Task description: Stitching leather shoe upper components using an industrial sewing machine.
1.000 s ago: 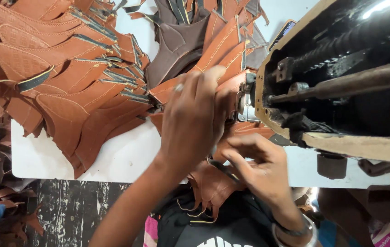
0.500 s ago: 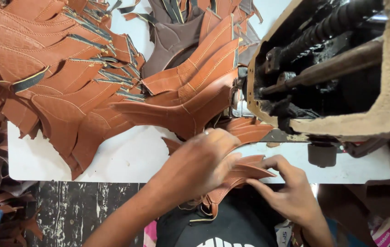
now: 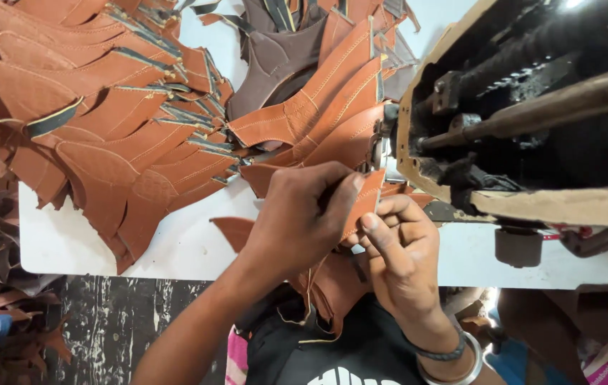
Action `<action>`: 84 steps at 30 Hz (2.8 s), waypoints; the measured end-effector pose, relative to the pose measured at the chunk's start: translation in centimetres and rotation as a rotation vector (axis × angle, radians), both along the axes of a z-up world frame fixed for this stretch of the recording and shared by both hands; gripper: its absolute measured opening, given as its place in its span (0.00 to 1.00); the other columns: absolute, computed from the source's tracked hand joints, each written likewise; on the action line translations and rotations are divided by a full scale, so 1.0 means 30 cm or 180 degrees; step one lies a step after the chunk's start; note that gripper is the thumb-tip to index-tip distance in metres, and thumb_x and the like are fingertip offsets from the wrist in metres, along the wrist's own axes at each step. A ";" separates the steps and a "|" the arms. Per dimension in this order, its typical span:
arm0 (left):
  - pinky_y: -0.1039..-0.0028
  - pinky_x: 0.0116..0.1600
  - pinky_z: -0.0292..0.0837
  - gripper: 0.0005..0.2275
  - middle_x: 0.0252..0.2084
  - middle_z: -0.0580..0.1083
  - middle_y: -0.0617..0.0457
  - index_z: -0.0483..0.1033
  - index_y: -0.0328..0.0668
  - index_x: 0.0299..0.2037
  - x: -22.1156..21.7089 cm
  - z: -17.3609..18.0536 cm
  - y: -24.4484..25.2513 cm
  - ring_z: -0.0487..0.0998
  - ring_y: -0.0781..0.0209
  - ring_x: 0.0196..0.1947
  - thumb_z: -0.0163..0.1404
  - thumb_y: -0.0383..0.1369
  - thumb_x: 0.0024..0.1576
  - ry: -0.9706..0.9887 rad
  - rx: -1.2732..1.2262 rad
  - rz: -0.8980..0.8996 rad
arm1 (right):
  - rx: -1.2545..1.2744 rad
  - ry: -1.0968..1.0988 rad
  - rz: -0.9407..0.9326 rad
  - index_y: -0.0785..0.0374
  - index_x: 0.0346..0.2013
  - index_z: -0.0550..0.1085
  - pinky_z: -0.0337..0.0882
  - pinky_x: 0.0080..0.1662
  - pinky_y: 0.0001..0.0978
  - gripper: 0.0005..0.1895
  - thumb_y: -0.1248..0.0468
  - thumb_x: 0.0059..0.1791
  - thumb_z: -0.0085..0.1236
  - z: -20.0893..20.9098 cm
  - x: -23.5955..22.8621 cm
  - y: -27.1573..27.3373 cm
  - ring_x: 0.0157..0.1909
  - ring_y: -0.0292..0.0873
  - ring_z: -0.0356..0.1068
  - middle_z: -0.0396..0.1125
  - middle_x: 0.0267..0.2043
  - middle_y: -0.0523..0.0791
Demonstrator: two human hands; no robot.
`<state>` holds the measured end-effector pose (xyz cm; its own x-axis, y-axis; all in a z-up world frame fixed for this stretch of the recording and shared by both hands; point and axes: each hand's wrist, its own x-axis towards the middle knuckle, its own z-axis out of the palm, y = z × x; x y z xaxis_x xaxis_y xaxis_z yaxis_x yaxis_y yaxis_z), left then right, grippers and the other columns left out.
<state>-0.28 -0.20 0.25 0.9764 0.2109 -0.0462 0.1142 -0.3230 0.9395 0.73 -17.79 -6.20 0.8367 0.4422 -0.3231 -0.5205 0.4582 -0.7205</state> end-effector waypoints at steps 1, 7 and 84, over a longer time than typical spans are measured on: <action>0.70 0.25 0.65 0.09 0.17 0.69 0.45 0.78 0.31 0.35 0.005 -0.004 0.007 0.67 0.64 0.16 0.50 0.31 0.62 0.0024 -0.0009 0.0058 | 0.0055 -0.0024 -0.0059 0.69 0.44 0.70 0.72 0.40 0.25 0.04 0.75 0.54 0.53 0.005 -0.004 0.016 0.36 0.38 0.73 0.72 0.38 0.49; 0.71 0.25 0.66 0.08 0.18 0.71 0.46 0.78 0.31 0.35 0.042 -0.023 -0.032 0.69 0.65 0.15 0.51 0.30 0.61 -0.0135 0.0020 0.0295 | -0.1178 -0.0745 0.0432 0.67 0.37 0.71 0.63 0.31 0.19 0.05 0.72 0.52 0.60 -0.045 -0.007 -0.052 0.27 0.29 0.64 0.71 0.31 0.43; 0.68 0.30 0.66 0.07 0.26 0.72 0.47 0.77 0.32 0.33 0.030 -0.040 0.006 0.72 0.56 0.22 0.54 0.29 0.62 -0.0565 0.0297 0.0350 | -0.1529 -0.1140 0.1146 0.72 0.33 0.77 0.76 0.36 0.23 0.05 0.71 0.51 0.58 -0.005 -0.043 0.036 0.33 0.30 0.75 0.77 0.30 0.45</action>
